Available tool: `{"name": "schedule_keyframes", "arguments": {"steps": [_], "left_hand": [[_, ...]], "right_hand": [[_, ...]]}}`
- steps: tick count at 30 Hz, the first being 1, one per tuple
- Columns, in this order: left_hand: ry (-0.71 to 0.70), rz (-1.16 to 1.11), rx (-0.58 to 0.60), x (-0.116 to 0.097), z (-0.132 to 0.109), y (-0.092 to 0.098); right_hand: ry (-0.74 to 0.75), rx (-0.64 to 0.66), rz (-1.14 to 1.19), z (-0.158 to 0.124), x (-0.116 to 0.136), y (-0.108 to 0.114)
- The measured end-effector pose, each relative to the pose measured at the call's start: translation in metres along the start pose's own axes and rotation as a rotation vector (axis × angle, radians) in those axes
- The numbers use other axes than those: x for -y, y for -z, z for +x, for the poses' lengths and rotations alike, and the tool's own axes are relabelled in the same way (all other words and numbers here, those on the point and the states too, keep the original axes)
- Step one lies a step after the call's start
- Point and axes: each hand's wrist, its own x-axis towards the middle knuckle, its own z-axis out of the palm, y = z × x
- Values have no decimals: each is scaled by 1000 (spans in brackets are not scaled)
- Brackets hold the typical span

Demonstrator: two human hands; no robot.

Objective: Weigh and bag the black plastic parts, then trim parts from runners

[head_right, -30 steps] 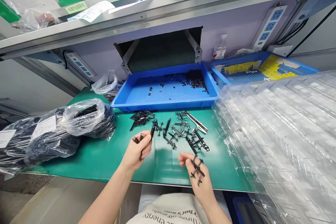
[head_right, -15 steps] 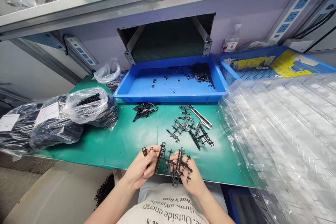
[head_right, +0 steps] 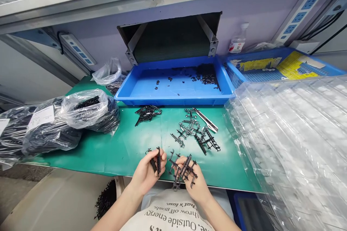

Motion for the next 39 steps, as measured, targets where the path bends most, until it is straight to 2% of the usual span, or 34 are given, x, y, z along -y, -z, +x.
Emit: {"name": "schedule_keyframes", "arguments": {"steps": [2,6,11,15,20,22,24,27,30,32,36,38,39], "left_hand": [[38,-107,-19,-3,-1,1],[123,-172,43,2,-3,2],[73,-113,18,14,-4,-1],[71,31,37,14,-3,-3],[135,207,96,12,-2,-6],[25,321,110,8,2,-8],[-162,494,57,1,10,-9],[-466,907,-22,-11,27,-6],[-663,1320,69,-18,47,-1],[-729,1472,123,-19,58,1],[-791,1550,215,-23,70,1],[-805,1484,255,-29,67,1],[-821,1423,238,-33,63,1]], "right_hand": [[64,-14,-45,2,5,1],[166,-21,-63,5,11,2],[212,-9,-100,5,13,-1],[179,6,-121,3,13,-4],[27,92,-1,0,12,-4],[-10,73,28,-1,12,-2],[-10,14,58,-2,13,1],[9,-22,200,-2,16,6],[21,26,340,-2,20,11],[26,77,411,-3,22,13],[16,196,494,-7,21,15],[23,223,486,-8,21,17],[31,219,473,-9,21,18]]}}
